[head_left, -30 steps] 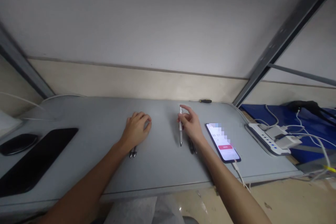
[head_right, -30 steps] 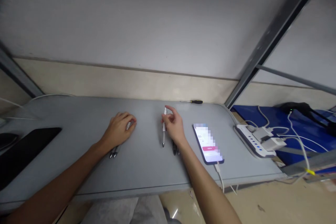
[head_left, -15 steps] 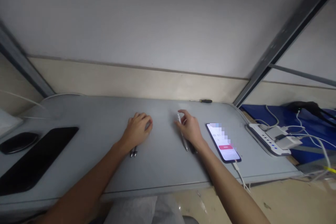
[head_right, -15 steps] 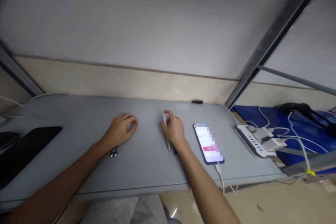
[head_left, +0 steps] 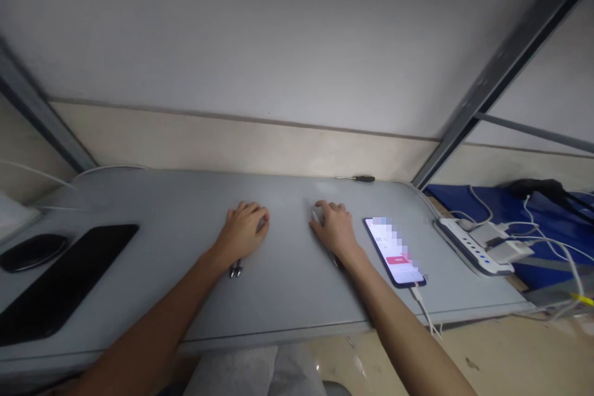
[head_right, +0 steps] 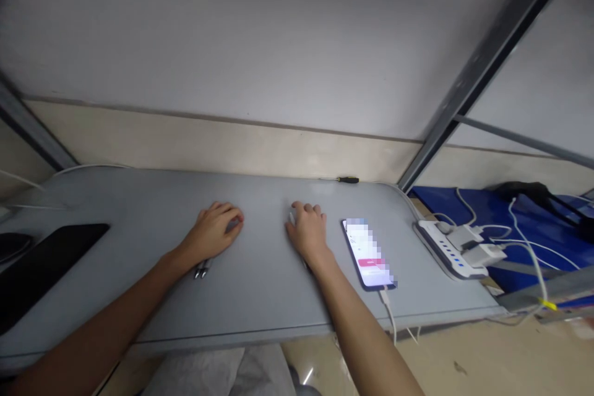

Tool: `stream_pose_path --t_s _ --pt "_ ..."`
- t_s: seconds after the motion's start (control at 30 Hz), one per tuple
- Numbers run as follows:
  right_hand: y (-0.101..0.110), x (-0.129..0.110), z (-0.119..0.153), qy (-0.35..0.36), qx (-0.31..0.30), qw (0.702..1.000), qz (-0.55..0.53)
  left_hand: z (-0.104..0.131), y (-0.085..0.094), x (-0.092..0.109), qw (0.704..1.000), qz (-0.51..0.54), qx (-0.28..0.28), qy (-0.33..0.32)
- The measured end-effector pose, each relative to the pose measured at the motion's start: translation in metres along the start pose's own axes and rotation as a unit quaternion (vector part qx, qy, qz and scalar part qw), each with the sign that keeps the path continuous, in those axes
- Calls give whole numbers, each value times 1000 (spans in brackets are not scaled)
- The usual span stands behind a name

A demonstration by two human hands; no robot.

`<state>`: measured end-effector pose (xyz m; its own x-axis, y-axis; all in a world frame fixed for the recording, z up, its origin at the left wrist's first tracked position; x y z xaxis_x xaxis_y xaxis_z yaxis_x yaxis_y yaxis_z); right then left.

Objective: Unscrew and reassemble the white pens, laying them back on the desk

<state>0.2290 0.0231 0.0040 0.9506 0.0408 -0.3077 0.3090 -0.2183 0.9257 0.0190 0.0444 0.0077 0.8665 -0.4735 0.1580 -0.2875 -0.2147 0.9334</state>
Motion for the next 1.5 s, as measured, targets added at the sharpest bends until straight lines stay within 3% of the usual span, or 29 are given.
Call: stream_pose_path --t_s 0.23,0.53,0.9,1.1,1.23,1.5 --pt "-5 6 1 -48 -18 999 -13 1 0 -3 1000 -11 10 16" --pt "-9 9 -2 -48 -34 998 -26 1 1 -6 997 -42 -4 57" --pt "-4 9 0 -48 2 999 -21 2 9 -8 991 -106 7 79" --pt "-1 5 0 -29 15 999 -41 1 8 -4 997 -53 -15 61" --pt "1 -2 1 16 24 997 -69 1 4 2 999 -8 -32 36" --pt "8 -31 14 203 7 972 -121 4 -1 15 991 128 -35 -16"
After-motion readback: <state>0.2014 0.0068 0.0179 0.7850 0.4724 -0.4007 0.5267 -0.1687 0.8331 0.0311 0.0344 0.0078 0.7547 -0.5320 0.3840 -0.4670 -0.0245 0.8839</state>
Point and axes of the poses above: each hand's wrist, its own z-axis away from the middle knuckle, its own y-axis out of the back of the hand, x = y × z, the point moved 6 cm from there along -z, towards the middle knuckle, and after that the axes turned 1 degree about y, right-handed, at the moved point
